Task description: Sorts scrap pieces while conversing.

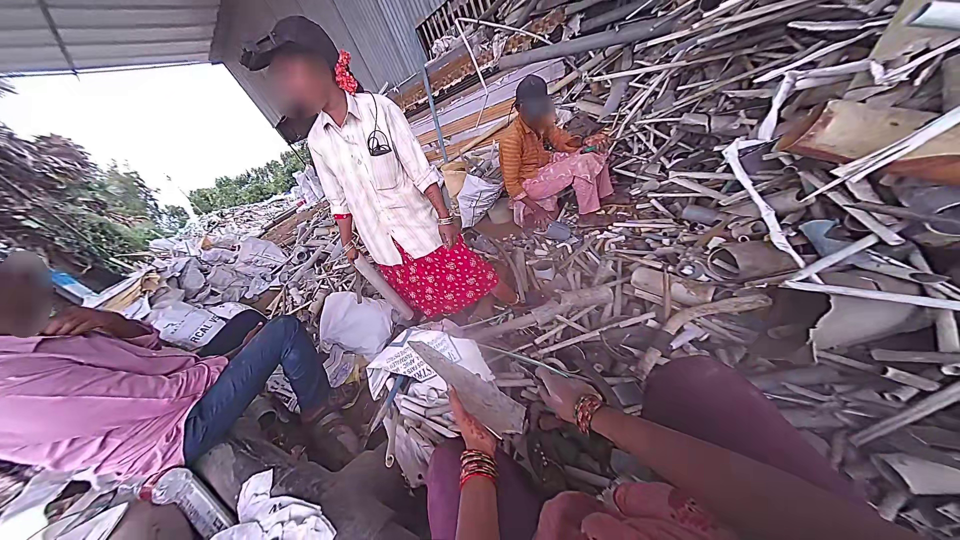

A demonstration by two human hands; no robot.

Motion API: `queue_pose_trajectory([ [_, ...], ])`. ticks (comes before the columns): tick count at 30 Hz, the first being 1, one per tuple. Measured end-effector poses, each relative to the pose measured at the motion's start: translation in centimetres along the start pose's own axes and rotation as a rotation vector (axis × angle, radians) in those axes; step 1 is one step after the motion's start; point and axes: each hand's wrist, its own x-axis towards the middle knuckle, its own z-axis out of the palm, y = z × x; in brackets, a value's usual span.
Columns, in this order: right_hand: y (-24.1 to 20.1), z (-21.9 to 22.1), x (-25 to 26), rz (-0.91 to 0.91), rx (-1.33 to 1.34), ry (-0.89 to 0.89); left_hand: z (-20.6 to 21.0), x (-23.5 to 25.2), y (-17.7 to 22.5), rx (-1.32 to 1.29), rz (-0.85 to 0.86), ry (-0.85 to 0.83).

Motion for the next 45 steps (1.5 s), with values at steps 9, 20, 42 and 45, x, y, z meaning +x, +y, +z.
queue_pose_trajectory([
  [9,0.1,0.6,0.2,-0.008,-0.064,-0.004,-0.3,0.4,0.1,-0.027,0.023,-0.002],
  [20,0.0,0.6,0.1,-0.018,-0.077,-0.017,-0.3,0.4,-0.1,-0.040,0.015,-0.019],
  [42,0.7,0.7,1.8,-0.015,0.010,0.081,-0.8,1.1,-0.4,-0.047,0.005,0.043],
  [45,1.9,-0.3,1.6,0.030,0.106,0.142,-0.1,1.1,-1.2,-0.032,-0.005,-0.020],
])
